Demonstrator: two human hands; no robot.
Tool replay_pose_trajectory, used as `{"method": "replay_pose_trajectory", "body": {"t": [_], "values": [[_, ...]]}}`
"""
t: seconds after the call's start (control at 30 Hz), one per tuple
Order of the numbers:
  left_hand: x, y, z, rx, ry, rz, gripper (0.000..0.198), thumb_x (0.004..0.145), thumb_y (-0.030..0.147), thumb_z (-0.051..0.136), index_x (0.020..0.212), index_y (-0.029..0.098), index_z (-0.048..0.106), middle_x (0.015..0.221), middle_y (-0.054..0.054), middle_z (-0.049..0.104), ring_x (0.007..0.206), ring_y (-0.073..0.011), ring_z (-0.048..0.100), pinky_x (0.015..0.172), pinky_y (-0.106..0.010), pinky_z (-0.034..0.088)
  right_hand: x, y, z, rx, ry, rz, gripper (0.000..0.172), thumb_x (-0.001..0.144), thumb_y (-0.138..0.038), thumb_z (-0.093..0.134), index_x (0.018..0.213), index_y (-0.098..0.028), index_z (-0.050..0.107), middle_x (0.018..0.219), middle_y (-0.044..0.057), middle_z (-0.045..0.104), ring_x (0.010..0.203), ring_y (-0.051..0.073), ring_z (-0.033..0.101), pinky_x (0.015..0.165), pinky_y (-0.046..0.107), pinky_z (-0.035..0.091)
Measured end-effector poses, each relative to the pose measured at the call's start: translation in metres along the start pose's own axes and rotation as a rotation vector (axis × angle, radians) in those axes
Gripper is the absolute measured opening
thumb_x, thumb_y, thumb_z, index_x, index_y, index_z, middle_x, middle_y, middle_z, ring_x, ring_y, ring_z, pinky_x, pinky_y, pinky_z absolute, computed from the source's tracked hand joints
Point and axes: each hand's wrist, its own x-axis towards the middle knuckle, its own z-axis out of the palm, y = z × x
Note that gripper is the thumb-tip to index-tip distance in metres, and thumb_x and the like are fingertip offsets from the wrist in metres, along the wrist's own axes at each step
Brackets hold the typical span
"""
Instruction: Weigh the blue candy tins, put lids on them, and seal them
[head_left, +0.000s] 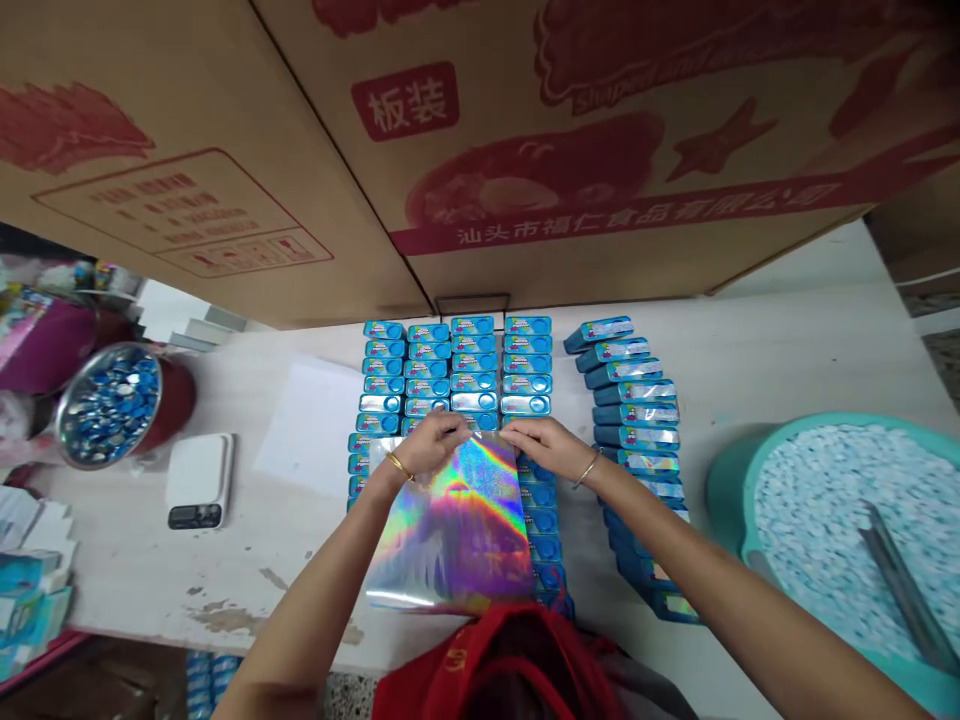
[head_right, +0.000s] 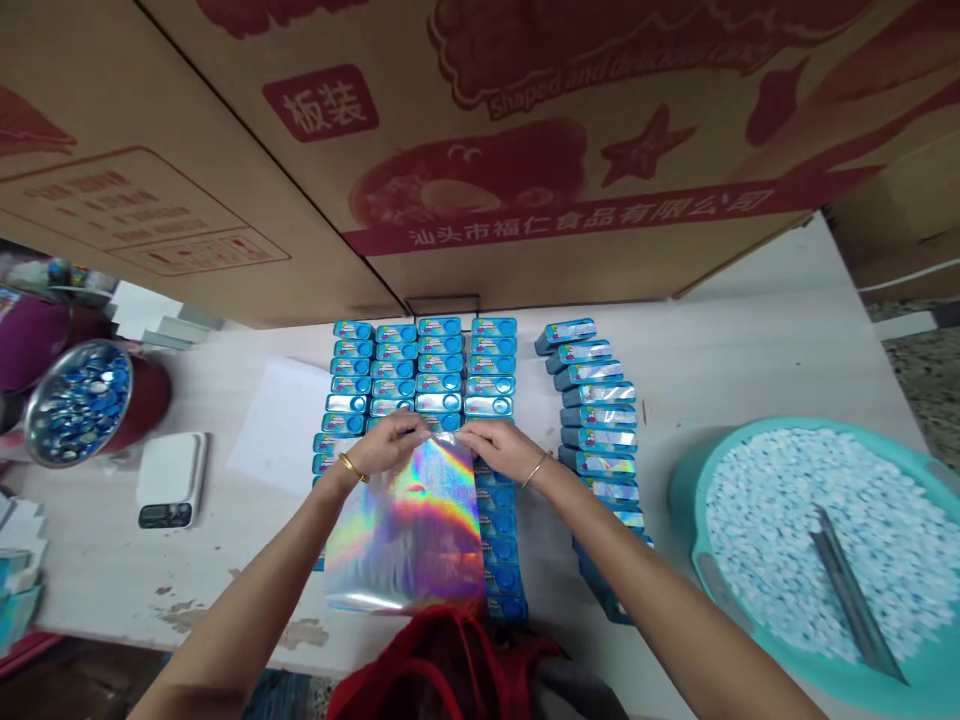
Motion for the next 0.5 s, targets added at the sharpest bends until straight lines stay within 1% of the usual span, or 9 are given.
{"method": "replay_pose_trajectory", "body": {"t": [0.07, 0.1, 0.17, 0.2, 0.23, 0.27, 0.33, 0.43, 0.5], "values": [[0.002, 0.002, 0.004, 0.064, 0.034, 0.027, 0.034, 0.092, 0.038, 0.043, 0.069, 0.017, 0.058, 0.070, 0.000, 0.060, 0.071, -0.0139, 0.054, 0.095, -0.036, 0.036, -0.002, 0.002, 0.004, 0.066, 0.032, 0.034, 0.045, 0.091, -0.054, 0.041, 0.067, -0.019, 0.055, 0.060, -0.001, 0.056, 0.055, 0.012, 0.051, 0.055, 0.024, 0.040], [0.003, 0.004, 0.006, 0.103, 0.080, 0.054, 0.030, 0.091, 0.038, 0.045, 0.076, 0.017, 0.062, 0.079, -0.002, 0.064, 0.078, -0.0160, 0.057, 0.093, -0.036, 0.037, -0.004, 0.003, 0.006, 0.096, 0.067, 0.071, 0.046, 0.090, -0.056, 0.041, 0.063, -0.020, 0.052, 0.056, -0.002, 0.054, 0.049, 0.011, 0.049, 0.051, 0.024, 0.038], [0.005, 0.012, 0.012, 0.187, 0.203, 0.118, 0.024, 0.090, 0.037, 0.050, 0.099, 0.020, 0.064, 0.102, -0.007, 0.066, 0.098, -0.0205, 0.057, 0.092, -0.036, 0.037, -0.005, 0.004, 0.013, 0.188, 0.146, 0.164, 0.049, 0.087, -0.061, 0.042, 0.060, -0.021, 0.048, 0.050, -0.004, 0.050, 0.039, 0.009, 0.043, 0.042, 0.024, 0.033], [0.006, 0.017, 0.015, 0.229, 0.255, 0.147, 0.027, 0.089, 0.036, 0.052, 0.110, 0.021, 0.062, 0.111, -0.008, 0.064, 0.106, -0.0219, 0.055, 0.092, -0.037, 0.036, -0.005, 0.004, 0.018, 0.247, 0.179, 0.209, 0.050, 0.085, -0.064, 0.043, 0.060, -0.021, 0.047, 0.048, -0.005, 0.049, 0.035, 0.009, 0.041, 0.038, 0.024, 0.030], [0.007, 0.022, 0.019, 0.270, 0.285, 0.168, 0.030, 0.089, 0.034, 0.052, 0.115, 0.022, 0.060, 0.115, -0.009, 0.063, 0.109, -0.0225, 0.053, 0.092, -0.037, 0.036, -0.004, 0.004, 0.022, 0.306, 0.206, 0.248, 0.051, 0.082, -0.068, 0.045, 0.059, -0.022, 0.046, 0.047, -0.005, 0.048, 0.032, 0.009, 0.039, 0.035, 0.024, 0.028], [0.009, 0.027, 0.022, 0.307, 0.296, 0.178, 0.029, 0.090, 0.033, 0.051, 0.116, 0.022, 0.060, 0.115, -0.009, 0.063, 0.108, -0.0225, 0.053, 0.091, -0.038, 0.035, -0.004, 0.004, 0.026, 0.360, 0.234, 0.279, 0.052, 0.079, -0.070, 0.046, 0.059, -0.022, 0.045, 0.045, -0.005, 0.047, 0.031, 0.009, 0.038, 0.033, 0.024, 0.025], [0.011, 0.033, 0.030, 0.364, 0.285, 0.177, 0.026, 0.092, 0.030, 0.047, 0.110, 0.022, 0.063, 0.108, -0.008, 0.065, 0.101, -0.0214, 0.055, 0.086, -0.037, 0.036, -0.003, 0.004, 0.033, 0.434, 0.296, 0.318, 0.054, 0.075, -0.074, 0.048, 0.057, -0.023, 0.044, 0.040, -0.006, 0.044, 0.029, 0.010, 0.037, 0.032, 0.025, 0.023], [0.013, 0.036, 0.039, 0.418, 0.269, 0.169, 0.025, 0.093, 0.027, 0.044, 0.106, 0.022, 0.065, 0.104, -0.006, 0.066, 0.094, -0.0201, 0.055, 0.081, -0.035, 0.036, -0.003, 0.004, 0.040, 0.463, 0.378, 0.351, 0.054, 0.075, -0.075, 0.048, 0.056, -0.024, 0.041, 0.035, -0.006, 0.039, 0.027, 0.010, 0.034, 0.032, 0.026, 0.022], [0.013, 0.035, 0.043, 0.467, 0.260, 0.178, 0.024, 0.093, 0.024, 0.044, 0.105, 0.023, 0.065, 0.104, -0.006, 0.066, 0.092, -0.0198, 0.056, 0.079, -0.035, 0.035, -0.003, 0.004, 0.042, 0.457, 0.405, 0.370, 0.055, 0.075, -0.075, 0.048, 0.054, -0.025, 0.040, 0.033, -0.006, 0.037, 0.027, 0.010, 0.034, 0.032, 0.026, 0.022]]}}
